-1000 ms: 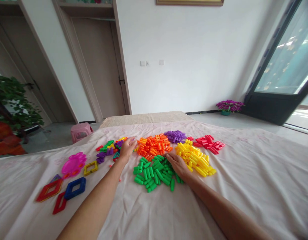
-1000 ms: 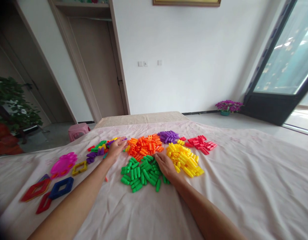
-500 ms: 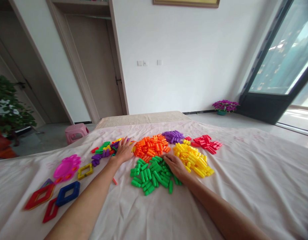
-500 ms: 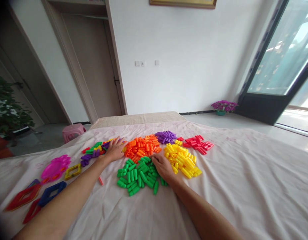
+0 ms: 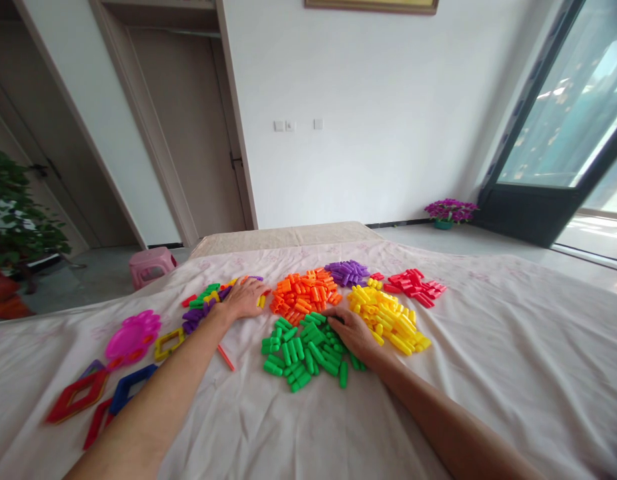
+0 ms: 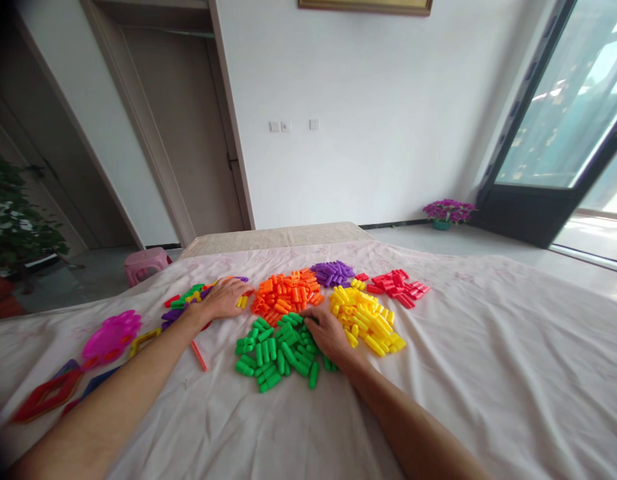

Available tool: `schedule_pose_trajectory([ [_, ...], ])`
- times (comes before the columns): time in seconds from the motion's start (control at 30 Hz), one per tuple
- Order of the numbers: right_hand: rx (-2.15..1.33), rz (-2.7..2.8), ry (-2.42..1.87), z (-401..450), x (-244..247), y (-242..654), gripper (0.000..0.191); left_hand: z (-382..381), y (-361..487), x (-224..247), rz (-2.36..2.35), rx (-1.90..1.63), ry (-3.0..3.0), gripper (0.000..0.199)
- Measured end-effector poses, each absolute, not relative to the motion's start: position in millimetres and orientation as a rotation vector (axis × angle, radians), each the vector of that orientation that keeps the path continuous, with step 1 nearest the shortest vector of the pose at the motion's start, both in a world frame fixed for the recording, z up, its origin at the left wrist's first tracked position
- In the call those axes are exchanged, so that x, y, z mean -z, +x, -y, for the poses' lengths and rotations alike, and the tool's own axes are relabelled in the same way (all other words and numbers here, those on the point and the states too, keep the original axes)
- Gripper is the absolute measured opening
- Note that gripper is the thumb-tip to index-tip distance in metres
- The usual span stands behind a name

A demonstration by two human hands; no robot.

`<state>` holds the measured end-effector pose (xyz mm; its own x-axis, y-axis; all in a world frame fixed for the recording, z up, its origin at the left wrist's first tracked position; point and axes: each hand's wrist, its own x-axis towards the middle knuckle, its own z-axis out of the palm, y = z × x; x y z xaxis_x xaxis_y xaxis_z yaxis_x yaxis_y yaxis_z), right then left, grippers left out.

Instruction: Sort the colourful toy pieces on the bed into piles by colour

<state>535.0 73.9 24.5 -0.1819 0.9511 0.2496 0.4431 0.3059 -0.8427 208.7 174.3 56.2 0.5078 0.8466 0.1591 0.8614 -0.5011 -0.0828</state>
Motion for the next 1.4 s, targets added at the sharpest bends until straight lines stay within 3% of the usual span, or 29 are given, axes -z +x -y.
schedule_pose_trajectory([
  [0.33,-0.799,1.782,-1.262,-75.0,-23.7,536.0,0.032,-133.2,145.2,-55.6,1.237,0.138,-2.653,0.056],
  [0.53,-0.781,1.803,-1.249,-75.7,-24.0,536.1,0.033,-120.8,120.0,-62.0,1.557,0.235,-2.635,0.043],
  [0.7,-0.765,1.802,-1.265,-77.3,-22.1,536.4,0.033,-117.7,138.6,-61.9,1.848,0.485,-2.369,0.026],
  [0.93,-0.796,1.8,-1.257,-76.2,-23.5,536.3,0.034,-131.1,179.1,-54.7,1.872,0.417,-2.247,0.038],
  [1.03,-0.788,1.804,-1.255,-75.7,-24.1,536.5,0.035,-137.3,188.2,-51.5,1.902,0.428,-2.289,0.032],
  [1.2,-0.783,1.802,-1.258,-75.9,-23.3,536.8,0.035,-135.2,196.8,-44.1,1.965,0.597,-2.334,0.023],
  [1.4,-0.776,1.799,-1.274,-76.6,-23.1,536.3,0.032,-144.6,190.6,-39.2,2.206,1.012,-2.318,0.029],
])
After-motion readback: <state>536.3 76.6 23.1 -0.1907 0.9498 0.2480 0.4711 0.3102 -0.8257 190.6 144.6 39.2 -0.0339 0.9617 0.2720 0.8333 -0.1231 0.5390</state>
